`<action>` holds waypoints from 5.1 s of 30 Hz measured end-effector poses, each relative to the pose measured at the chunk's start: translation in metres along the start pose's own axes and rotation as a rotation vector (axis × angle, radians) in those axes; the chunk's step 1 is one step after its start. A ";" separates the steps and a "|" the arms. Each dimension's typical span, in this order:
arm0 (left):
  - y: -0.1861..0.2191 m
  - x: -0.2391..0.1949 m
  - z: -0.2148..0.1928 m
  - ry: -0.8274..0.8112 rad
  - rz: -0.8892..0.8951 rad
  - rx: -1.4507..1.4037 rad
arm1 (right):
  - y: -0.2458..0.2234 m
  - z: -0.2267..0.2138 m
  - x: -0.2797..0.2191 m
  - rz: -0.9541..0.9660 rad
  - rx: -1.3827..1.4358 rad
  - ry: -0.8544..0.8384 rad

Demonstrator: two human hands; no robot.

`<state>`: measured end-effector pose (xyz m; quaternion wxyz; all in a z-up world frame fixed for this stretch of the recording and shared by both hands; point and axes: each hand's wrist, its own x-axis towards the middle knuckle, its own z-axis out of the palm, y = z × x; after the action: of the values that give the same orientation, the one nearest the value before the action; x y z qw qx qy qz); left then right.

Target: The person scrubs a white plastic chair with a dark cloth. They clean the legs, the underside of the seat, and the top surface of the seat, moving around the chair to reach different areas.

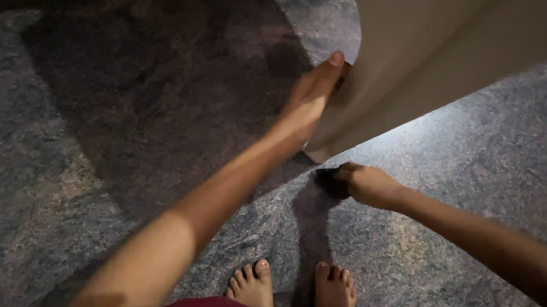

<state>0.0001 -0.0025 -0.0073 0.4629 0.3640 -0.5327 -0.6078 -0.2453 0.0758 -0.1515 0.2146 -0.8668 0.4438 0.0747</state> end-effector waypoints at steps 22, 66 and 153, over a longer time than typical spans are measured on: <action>0.004 0.001 0.003 0.021 -0.019 -0.033 | -0.095 -0.166 -0.017 -0.316 -0.510 0.769; 0.018 -0.006 0.002 -0.022 -0.016 0.015 | -0.106 -0.170 -0.045 -0.256 -0.393 0.653; -0.001 0.003 0.003 0.028 -0.023 -0.129 | 0.007 0.032 0.045 -0.223 -0.348 -0.055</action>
<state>-0.0037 -0.0047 -0.0077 0.4856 0.3479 -0.4816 -0.6412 -0.2223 0.0535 -0.1970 0.0807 -0.9321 0.3198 0.1495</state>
